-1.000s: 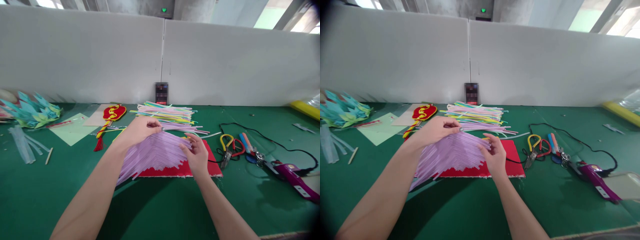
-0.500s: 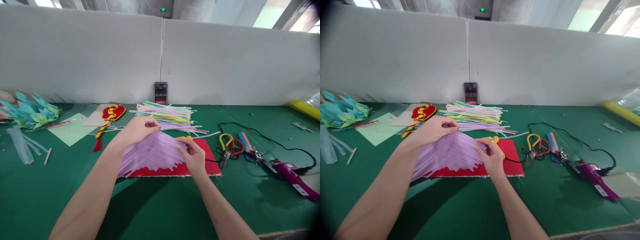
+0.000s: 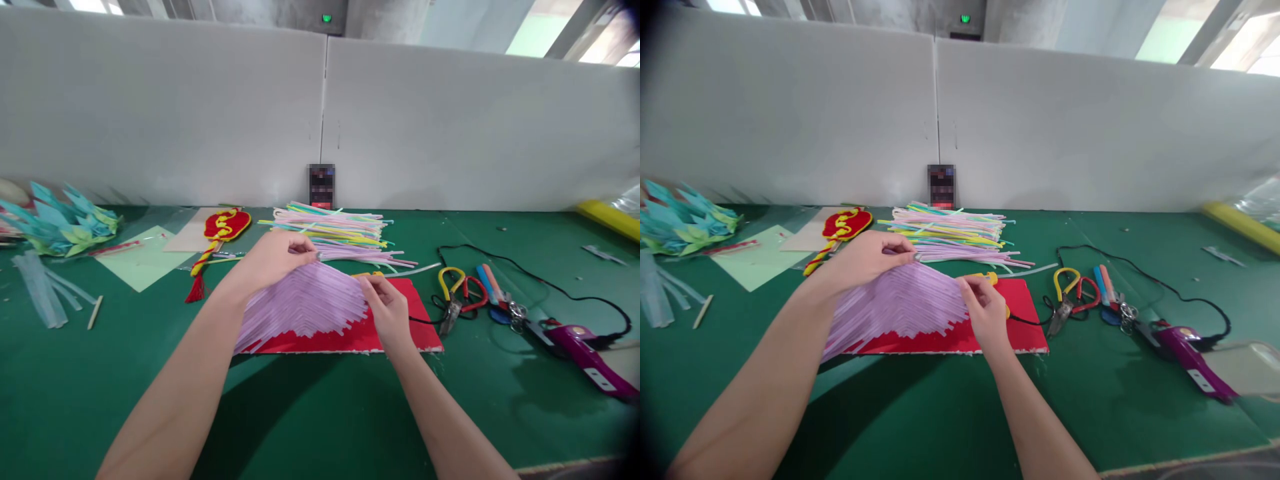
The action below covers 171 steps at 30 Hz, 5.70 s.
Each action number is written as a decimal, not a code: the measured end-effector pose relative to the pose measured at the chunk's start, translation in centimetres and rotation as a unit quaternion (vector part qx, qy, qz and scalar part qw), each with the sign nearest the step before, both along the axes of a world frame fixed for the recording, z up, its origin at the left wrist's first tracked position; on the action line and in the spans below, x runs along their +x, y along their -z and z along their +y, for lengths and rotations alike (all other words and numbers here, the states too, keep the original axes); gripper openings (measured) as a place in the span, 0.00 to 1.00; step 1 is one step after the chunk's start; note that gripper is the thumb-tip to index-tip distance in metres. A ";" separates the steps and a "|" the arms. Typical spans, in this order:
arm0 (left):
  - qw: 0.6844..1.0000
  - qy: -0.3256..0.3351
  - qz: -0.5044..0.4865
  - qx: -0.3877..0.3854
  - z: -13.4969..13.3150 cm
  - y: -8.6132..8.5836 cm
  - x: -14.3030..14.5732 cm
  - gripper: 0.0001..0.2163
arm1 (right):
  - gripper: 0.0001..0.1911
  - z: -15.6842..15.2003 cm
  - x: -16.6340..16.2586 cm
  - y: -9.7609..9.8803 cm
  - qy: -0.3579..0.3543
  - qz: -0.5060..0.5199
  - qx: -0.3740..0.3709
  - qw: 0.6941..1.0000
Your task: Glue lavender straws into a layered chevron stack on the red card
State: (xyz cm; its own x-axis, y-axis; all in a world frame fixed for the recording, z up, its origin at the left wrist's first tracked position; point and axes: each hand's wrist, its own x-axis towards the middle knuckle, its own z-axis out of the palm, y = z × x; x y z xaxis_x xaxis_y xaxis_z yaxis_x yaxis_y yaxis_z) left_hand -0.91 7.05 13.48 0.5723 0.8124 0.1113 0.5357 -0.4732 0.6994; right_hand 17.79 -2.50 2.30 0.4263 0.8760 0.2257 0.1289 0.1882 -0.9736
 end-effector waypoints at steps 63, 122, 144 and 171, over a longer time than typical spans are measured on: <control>0.999 0.030 0.017 0.004 0.2 0.3 0.1 0.05 | 0.14 -0.1 0.2 -0.3 0.060 -0.057 0.065 0.994; 0.993 0.074 0.093 0.006 0.4 0.3 -0.6 0.08 | 0.11 0.6 0.3 1.1 -0.038 0.111 -0.010 0.993; 0.989 0.094 0.114 -0.010 0.1 0.5 -0.2 0.07 | 0.08 0.2 -0.3 -0.1 -0.069 -0.045 0.032 0.996; 0.985 0.106 0.135 -0.032 -0.2 0.3 0.1 0.06 | 0.06 0.2 -0.3 0.0 -0.081 -0.012 0.033 0.996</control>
State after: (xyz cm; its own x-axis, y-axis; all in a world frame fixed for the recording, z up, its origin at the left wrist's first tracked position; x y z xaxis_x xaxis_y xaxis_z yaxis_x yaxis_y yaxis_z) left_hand -0.82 6.85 13.20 0.7315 0.6720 -0.1154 0.5999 -0.5539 0.5773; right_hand 17.49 -2.33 2.32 0.2750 0.9158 0.2928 0.1151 0.2710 -0.9557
